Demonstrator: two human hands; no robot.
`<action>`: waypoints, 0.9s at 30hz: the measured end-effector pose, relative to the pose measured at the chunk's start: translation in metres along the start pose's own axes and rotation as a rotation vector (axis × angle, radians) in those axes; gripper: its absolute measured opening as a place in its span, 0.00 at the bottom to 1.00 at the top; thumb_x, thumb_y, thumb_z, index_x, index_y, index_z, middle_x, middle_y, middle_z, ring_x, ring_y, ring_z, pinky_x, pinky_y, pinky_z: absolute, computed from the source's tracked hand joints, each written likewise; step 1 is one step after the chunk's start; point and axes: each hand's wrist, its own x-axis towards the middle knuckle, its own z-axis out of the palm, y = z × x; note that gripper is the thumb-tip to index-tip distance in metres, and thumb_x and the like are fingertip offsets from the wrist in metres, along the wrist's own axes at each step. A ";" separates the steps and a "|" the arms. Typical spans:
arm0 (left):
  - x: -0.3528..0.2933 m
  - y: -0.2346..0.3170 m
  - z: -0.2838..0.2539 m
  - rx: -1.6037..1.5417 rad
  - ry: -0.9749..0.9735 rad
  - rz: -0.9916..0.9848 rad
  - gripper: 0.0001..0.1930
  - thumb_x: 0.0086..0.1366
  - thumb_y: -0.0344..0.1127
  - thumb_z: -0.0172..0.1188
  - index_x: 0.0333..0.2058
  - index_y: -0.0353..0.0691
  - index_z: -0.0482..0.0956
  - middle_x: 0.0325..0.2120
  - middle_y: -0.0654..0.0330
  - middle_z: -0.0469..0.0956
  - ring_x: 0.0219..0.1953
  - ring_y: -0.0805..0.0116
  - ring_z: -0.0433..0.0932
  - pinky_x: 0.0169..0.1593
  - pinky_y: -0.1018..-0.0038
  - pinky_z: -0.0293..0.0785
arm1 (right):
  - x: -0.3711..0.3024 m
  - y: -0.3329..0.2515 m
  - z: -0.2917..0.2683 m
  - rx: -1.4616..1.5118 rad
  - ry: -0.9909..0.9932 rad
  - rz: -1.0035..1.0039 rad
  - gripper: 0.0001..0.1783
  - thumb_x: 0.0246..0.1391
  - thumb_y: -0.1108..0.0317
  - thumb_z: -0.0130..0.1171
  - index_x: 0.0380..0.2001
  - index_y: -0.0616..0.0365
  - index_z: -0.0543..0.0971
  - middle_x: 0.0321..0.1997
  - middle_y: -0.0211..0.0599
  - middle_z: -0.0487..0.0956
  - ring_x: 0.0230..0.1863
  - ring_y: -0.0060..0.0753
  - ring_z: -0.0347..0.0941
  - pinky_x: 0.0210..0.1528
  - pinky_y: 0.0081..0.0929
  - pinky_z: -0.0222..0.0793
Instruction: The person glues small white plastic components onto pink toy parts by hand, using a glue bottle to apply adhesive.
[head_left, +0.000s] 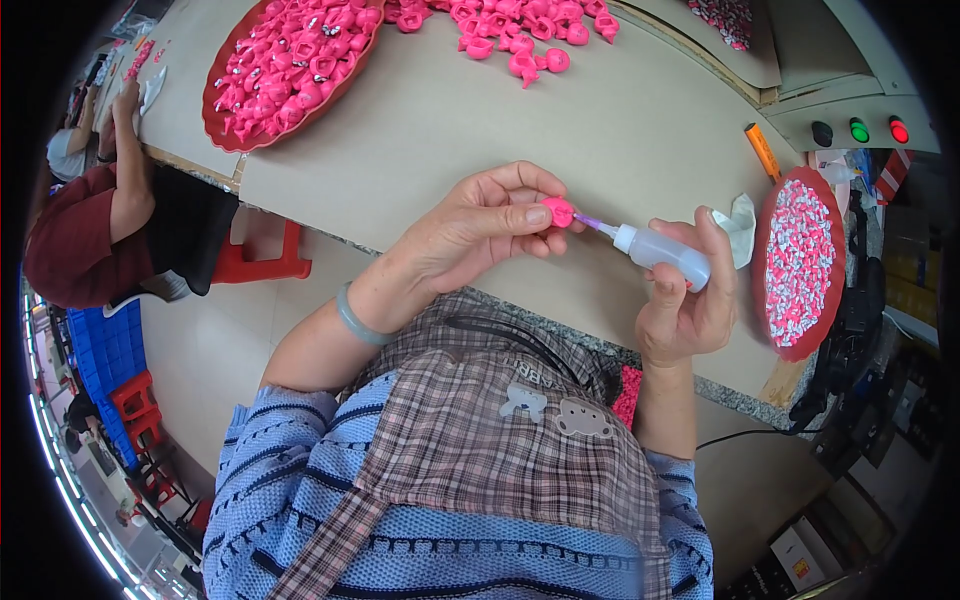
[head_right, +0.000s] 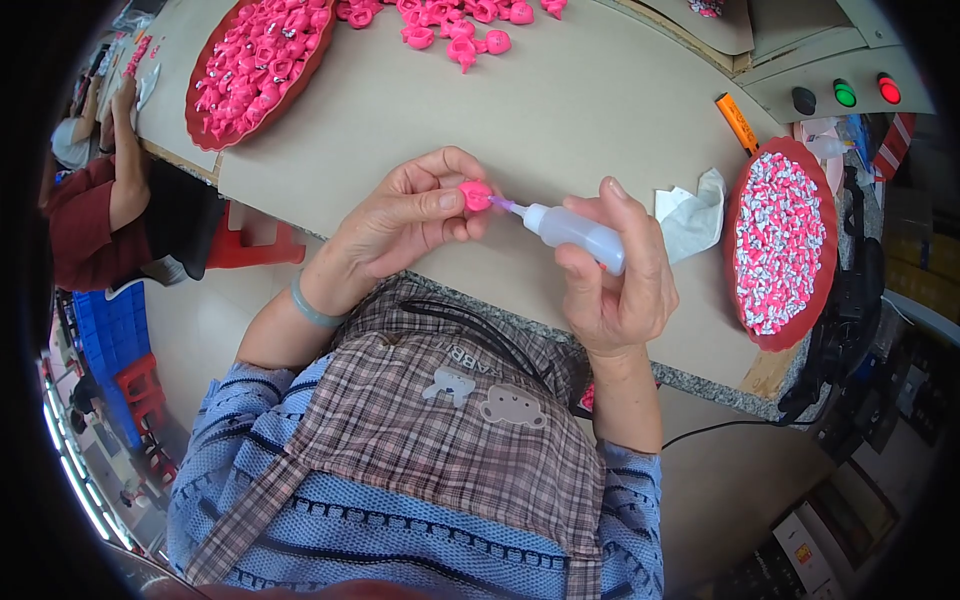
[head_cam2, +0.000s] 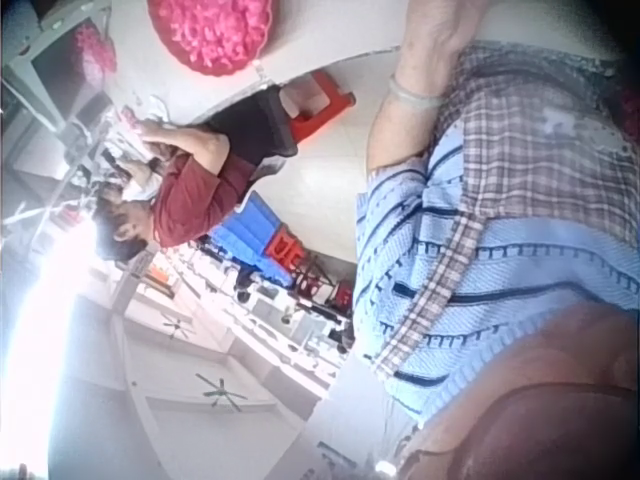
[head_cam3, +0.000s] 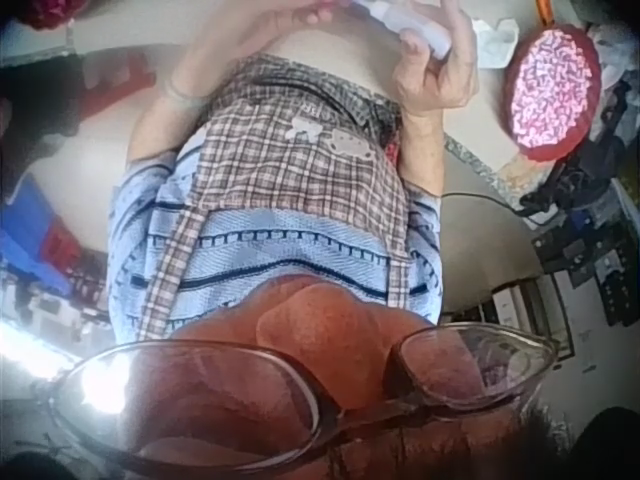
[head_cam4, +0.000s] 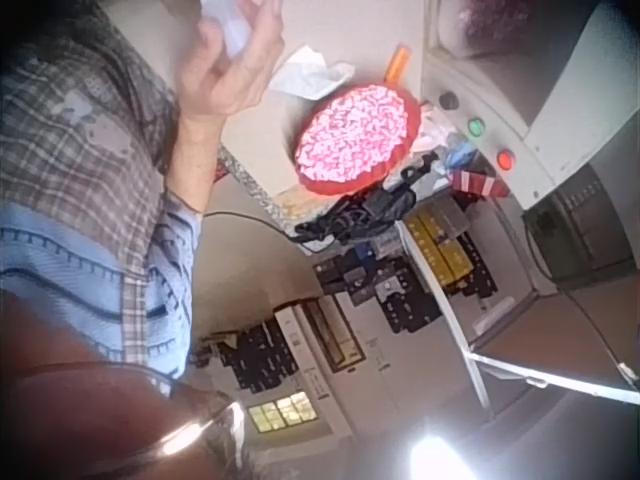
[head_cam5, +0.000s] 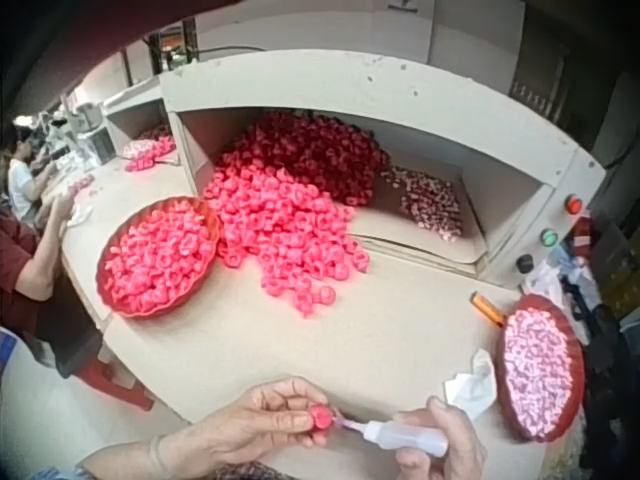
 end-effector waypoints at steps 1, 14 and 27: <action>0.000 0.001 0.001 0.020 0.004 -0.016 0.12 0.65 0.30 0.58 0.46 0.35 0.72 0.38 0.53 0.79 0.37 0.68 0.81 0.42 0.77 0.79 | -0.001 0.000 0.000 -0.001 -0.001 0.003 0.29 0.61 0.53 0.55 0.55 0.69 0.69 0.33 0.48 0.81 0.23 0.21 0.73 0.21 0.13 0.67; -0.001 -0.001 0.001 0.066 0.017 0.059 0.12 0.64 0.27 0.58 0.46 0.38 0.73 0.44 0.48 0.77 0.42 0.69 0.80 0.45 0.78 0.79 | 0.002 -0.003 -0.001 -0.047 -0.017 -0.039 0.28 0.62 0.55 0.55 0.53 0.69 0.70 0.32 0.47 0.81 0.22 0.21 0.72 0.22 0.15 0.67; -0.001 -0.002 0.000 0.074 -0.007 0.071 0.13 0.63 0.26 0.58 0.47 0.39 0.73 0.46 0.47 0.76 0.44 0.69 0.78 0.47 0.77 0.77 | 0.001 -0.006 0.000 0.009 -0.022 0.015 0.28 0.61 0.55 0.55 0.54 0.69 0.70 0.31 0.48 0.81 0.23 0.22 0.73 0.21 0.13 0.67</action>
